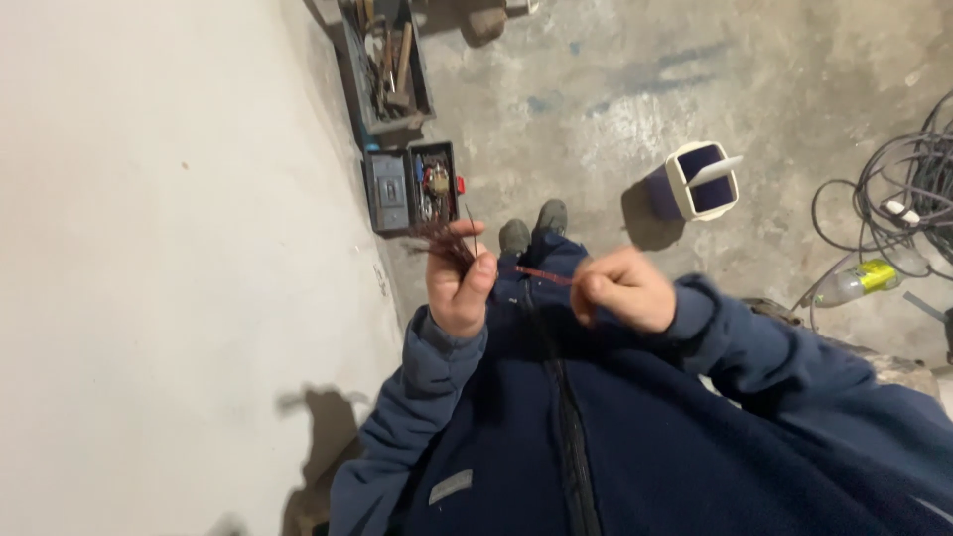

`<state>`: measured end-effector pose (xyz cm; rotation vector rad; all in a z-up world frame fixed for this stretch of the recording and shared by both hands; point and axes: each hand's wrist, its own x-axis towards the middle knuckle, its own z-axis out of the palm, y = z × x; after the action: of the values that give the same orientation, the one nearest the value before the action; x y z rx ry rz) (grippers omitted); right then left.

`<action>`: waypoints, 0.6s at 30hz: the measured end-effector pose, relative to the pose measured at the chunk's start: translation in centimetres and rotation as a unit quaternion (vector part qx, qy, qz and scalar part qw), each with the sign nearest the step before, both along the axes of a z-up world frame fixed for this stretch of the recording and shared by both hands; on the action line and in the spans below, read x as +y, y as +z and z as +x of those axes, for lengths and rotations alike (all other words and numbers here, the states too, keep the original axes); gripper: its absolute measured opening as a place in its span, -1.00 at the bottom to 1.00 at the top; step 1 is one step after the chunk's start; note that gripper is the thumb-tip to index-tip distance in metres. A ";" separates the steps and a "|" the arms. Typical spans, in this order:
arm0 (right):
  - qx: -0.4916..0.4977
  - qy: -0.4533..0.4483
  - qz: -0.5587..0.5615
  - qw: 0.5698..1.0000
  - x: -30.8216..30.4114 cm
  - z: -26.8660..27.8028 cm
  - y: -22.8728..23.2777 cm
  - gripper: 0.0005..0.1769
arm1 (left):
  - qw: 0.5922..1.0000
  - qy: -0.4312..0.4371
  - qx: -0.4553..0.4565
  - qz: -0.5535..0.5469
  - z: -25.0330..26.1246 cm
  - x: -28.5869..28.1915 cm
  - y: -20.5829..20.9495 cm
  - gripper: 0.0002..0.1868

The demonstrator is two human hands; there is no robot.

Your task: The person holds a bundle of copper wires and repeatedly pulls the insulation off individual strands by hand. The stripped wires remain in the person's hand throughout the clip.

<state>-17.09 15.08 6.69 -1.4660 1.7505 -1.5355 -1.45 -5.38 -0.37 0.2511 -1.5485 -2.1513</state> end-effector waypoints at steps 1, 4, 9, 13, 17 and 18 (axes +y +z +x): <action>-0.004 0.001 0.002 1.000 -0.1 0.1 0.7 -0.69 | 1.000 0.001 -0.004 0.002 0.4 0.2 0.3 -0.56; 0.193 -0.072 -0.003 0.978 -0.5 -0.3 2.7 -0.74 | 0.995 -0.032 -0.021 0.094 -0.1 0.5 1.3 -0.55; 0.269 -0.092 -0.039 0.958 -0.4 -0.3 2.0 -0.80 | 0.976 -0.017 -0.042 0.215 -0.8 1.0 2.0 -0.53; -0.253 -0.002 -0.049 0.966 0.4 2.4 -5.8 -0.65 | 0.970 -0.031 -0.016 0.242 -0.4 1.6 0.7 -0.54; -0.617 0.139 0.029 0.774 0.7 2.7 -12.3 -0.44 | 0.961 -0.028 0.002 0.276 -0.1 2.3 -1.9 -0.72; -0.574 0.169 0.066 0.799 0.7 2.3 -13.8 -0.40 | 0.962 -0.028 0.024 0.271 0.1 2.5 -3.0 -0.79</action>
<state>-14.74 15.77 -7.14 -0.4465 0.7640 -1.5131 -1.38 -2.87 -3.42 0.3313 -0.9174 -2.5710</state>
